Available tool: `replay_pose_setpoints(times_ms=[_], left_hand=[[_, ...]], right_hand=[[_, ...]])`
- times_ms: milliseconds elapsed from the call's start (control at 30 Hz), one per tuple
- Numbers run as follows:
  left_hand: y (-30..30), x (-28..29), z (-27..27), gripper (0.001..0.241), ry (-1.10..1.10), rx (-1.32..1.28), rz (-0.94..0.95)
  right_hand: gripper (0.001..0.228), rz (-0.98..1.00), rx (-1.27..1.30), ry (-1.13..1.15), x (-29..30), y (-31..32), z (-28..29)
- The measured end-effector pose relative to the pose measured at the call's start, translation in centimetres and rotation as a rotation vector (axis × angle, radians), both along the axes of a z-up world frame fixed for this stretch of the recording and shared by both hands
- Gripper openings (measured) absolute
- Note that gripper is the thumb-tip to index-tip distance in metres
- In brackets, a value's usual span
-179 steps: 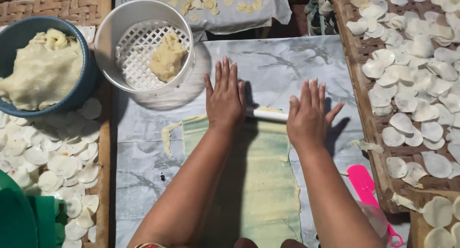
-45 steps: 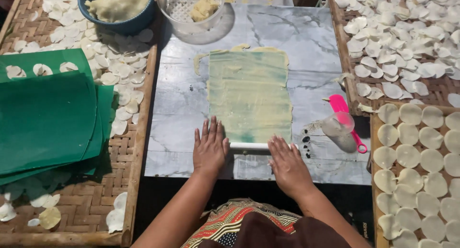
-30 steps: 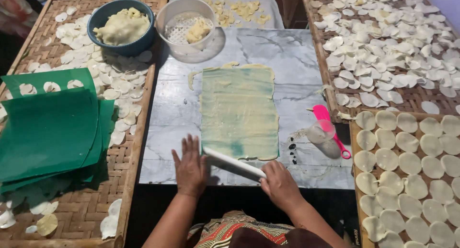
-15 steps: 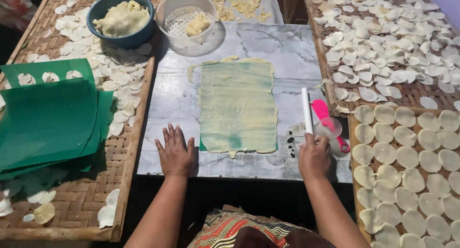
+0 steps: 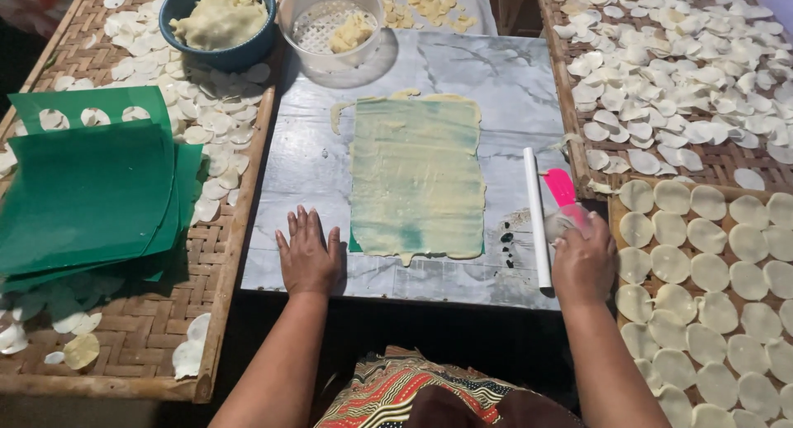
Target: Roll out dough on a plastic sheet and cut it into circular shapes using a plastic cutter.
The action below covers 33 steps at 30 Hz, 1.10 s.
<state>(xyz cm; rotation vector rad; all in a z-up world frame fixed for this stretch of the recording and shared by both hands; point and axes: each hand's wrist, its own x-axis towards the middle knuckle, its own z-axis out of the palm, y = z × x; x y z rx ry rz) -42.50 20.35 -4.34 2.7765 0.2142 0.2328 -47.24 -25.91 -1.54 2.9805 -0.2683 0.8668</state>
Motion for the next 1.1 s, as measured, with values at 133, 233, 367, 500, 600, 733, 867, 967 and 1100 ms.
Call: replay_pose_setpoints(times_ms=[133,233,367,500,600,733,867,967,1100], left_hand=[[0.1,0.2,-0.2,0.071,-0.045,0.001,-0.005],[0.0,0.1,-0.1,0.069,-0.100,-0.005,-0.008],[0.1,0.0,-0.8,0.068,-0.138,-0.018,-0.012],[0.4,0.3,-1.4,0.067,-0.161,-0.019,-0.002],[0.3,0.1,-1.4,0.066,-0.167,-0.030,-0.003],[0.2,0.0,-0.7,0.065,-0.156,-0.033,-0.005],[0.1,0.0,-0.5,0.065,-0.148,-0.041,-0.003],[0.1,0.0,-0.6,0.067,-0.126,-0.056,-0.003],[0.1,0.0,-0.8,0.066,-0.122,-0.041,-0.004]], right_hand=[[0.012,0.116,0.131,-0.155,0.1,0.3,1.6],[0.011,0.385,0.393,-0.119,-0.1,3.1,4.8],[0.010,0.552,0.506,0.036,0.2,6.2,4.3],[0.007,0.633,0.489,0.148,1.0,7.8,3.8],[0.008,0.624,0.474,0.198,1.6,7.8,2.5],[0.009,0.655,0.412,0.253,2.6,8.4,2.9],[0.014,0.668,0.361,0.307,3.1,8.6,2.7],[0.014,0.658,0.293,0.388,3.3,8.6,3.0],[0.026,0.646,0.194,0.491,4.0,8.6,3.4]])
